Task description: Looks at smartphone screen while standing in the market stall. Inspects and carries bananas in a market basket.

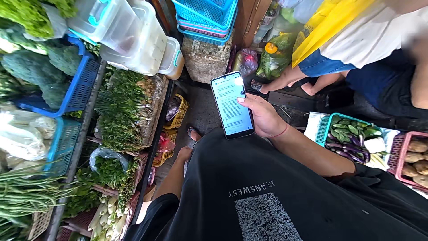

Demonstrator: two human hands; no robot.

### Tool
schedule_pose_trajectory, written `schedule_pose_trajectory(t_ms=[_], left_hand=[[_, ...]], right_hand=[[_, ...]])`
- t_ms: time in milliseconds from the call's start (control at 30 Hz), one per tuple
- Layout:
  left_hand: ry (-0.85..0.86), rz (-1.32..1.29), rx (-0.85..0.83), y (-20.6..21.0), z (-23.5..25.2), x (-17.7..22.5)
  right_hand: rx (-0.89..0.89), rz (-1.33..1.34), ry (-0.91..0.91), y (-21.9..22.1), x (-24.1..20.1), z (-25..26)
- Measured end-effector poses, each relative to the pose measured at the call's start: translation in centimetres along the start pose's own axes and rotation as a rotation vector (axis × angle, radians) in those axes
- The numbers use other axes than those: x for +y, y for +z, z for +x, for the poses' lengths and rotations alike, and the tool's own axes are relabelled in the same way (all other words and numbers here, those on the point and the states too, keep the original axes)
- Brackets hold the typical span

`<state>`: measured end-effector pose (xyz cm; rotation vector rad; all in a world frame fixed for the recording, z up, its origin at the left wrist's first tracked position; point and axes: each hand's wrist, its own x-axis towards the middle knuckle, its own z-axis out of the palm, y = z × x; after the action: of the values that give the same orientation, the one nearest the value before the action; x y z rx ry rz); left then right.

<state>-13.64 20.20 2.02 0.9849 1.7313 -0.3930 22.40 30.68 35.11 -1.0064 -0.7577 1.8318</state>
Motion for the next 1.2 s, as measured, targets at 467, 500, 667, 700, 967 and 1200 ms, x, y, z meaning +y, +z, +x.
schedule_pose_trajectory(t_ms=[467, 500, 667, 700, 967, 1200], left_hand=[[0.014, -0.015, 0.014, 0.6, 1.5, -1.2], [0.013, -0.011, 0.013, 0.7, 1.6, -1.3], [0.002, 0.002, 0.008, 0.4, 1.1, -1.0], [0.001, 0.002, 0.007, 0.3, 0.7, -0.8], [0.010, 0.033, -0.014, -0.3, -0.6, -0.1], [0.003, -0.006, -0.007, -0.2, -0.5, -0.2]], right_hand=[[-0.022, 0.013, 0.005, 0.0, 0.0, 0.1], [-0.023, 0.014, 0.003, 0.0, 0.0, 0.0], [-0.020, 0.016, -0.004, 0.1, 0.0, 0.0], [-0.021, 0.018, -0.001, 0.0, 0.1, -0.1], [-0.004, 0.015, -0.001, 0.1, -0.1, -0.3], [-0.010, 0.006, -0.004, 0.1, 0.1, -0.3]])
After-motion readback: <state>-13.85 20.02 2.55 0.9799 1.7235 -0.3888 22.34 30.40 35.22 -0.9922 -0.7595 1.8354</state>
